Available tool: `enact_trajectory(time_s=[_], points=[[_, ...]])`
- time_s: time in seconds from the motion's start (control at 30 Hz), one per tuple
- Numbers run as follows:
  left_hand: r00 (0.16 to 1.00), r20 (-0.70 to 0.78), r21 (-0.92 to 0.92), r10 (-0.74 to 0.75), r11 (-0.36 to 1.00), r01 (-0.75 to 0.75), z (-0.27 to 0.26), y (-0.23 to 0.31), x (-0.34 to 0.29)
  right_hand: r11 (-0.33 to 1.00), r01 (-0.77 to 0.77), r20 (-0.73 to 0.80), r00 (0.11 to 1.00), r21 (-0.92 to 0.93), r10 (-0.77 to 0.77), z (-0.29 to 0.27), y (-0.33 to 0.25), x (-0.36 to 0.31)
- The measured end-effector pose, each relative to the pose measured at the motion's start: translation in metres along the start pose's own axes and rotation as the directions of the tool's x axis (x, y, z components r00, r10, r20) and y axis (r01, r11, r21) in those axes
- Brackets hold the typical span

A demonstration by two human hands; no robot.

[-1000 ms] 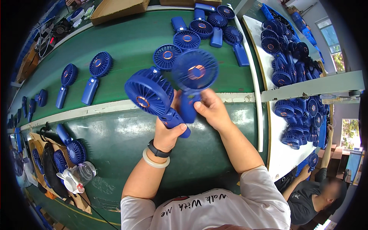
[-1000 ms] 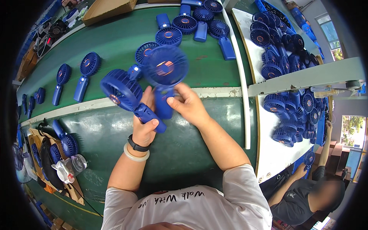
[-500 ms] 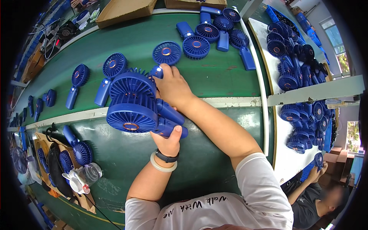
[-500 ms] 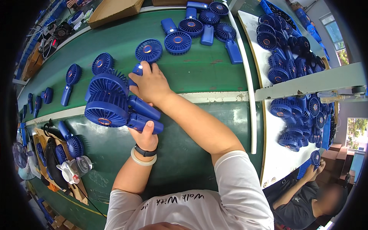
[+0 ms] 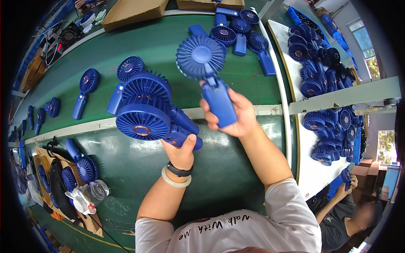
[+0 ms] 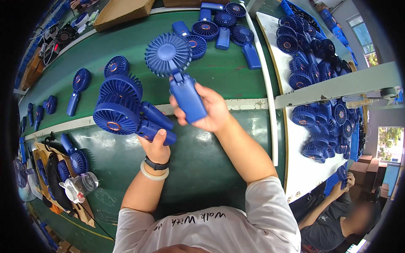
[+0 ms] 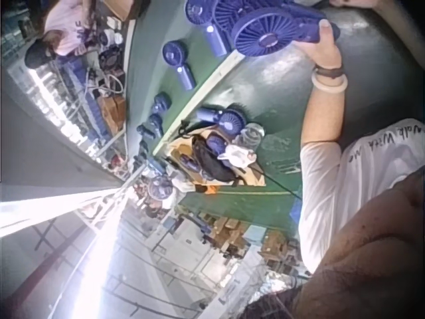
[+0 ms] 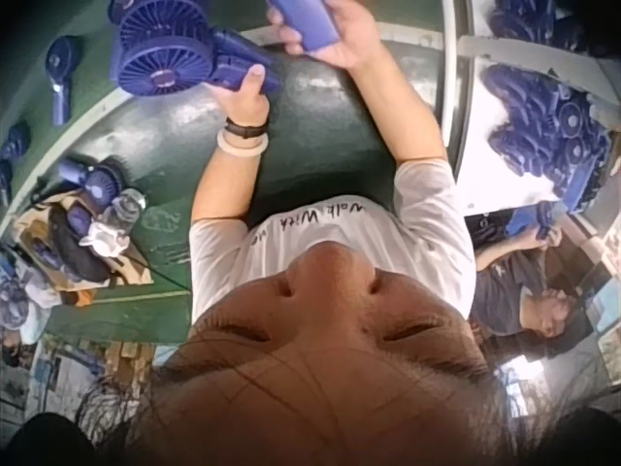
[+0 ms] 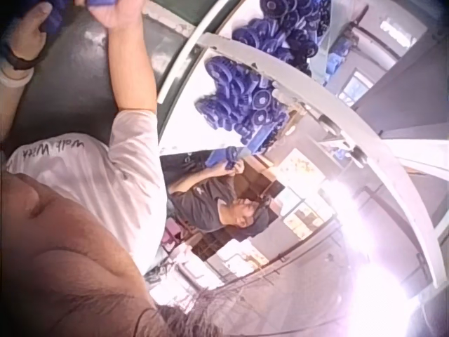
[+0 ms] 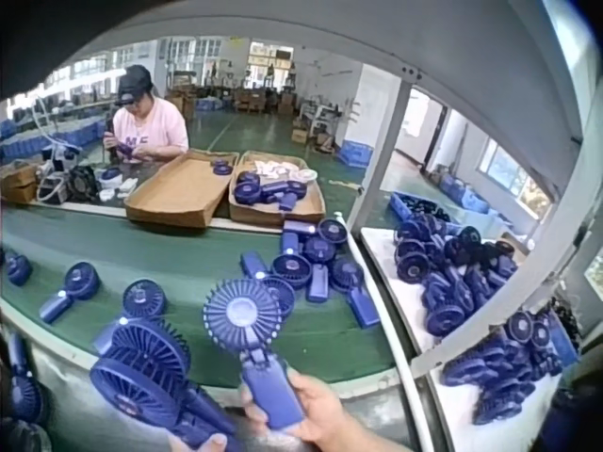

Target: The person assembles blue handheld fans by attaching the fan head to the handle base. They repeatedly pick up components, align them, and snap them together, then place the finished units on a green workbench. The process involves handling multiple identical fan parts in a repetitive assembly line fashion.

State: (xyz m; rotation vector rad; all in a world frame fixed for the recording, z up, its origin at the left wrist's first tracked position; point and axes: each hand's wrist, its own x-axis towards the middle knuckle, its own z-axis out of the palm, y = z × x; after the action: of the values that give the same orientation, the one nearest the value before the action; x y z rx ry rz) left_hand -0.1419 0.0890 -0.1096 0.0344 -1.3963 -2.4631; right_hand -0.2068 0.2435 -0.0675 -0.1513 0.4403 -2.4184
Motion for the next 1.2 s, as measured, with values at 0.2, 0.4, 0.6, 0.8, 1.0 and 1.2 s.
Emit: enact_trajectory(time_s=[0.2, 0.4, 0.6, 0.8, 1.0, 1.2], points=[[0.995, 0.066, -0.022, -0.069, 0.997, 0.07, -0.001, -0.004, 0.0, 0.999, 0.029, 0.061, 0.998, 0.028, -0.031, 0.007, 0.01, -0.043], [0.986, 0.128, -0.033, -0.102, 0.994, 0.108, 0.004, 0.003, 0.001, 0.927, 0.238, -0.127, 0.951, -0.289, -0.283, 0.001, 0.012, -0.043], [0.983, 0.139, -0.045, -0.12, 0.991, 0.128, 0.003, 0.002, 0.001, 0.676, 0.101, -0.234, 0.892, -0.73, -0.387, -0.002, 0.01, -0.042], [0.948, 0.208, -0.167, -0.241, 0.946, 0.277, 0.005, 0.006, 0.003, 0.63, 0.167, -0.22, 0.845, -0.758, -0.488, 0.004, 0.01, -0.042], [0.887, 0.321, -0.238, -0.333, 0.878, 0.416, 0.003, 0.007, 0.006, 0.628, 0.167, -0.196, 0.862, -0.76, -0.467, -0.002, 0.005, -0.043], [0.888, 0.318, -0.239, -0.331, 0.878, 0.414, 0.002, 0.005, 0.007, 0.629, 0.187, -0.207, 0.842, -0.755, -0.499, -0.004, 0.003, -0.041]])
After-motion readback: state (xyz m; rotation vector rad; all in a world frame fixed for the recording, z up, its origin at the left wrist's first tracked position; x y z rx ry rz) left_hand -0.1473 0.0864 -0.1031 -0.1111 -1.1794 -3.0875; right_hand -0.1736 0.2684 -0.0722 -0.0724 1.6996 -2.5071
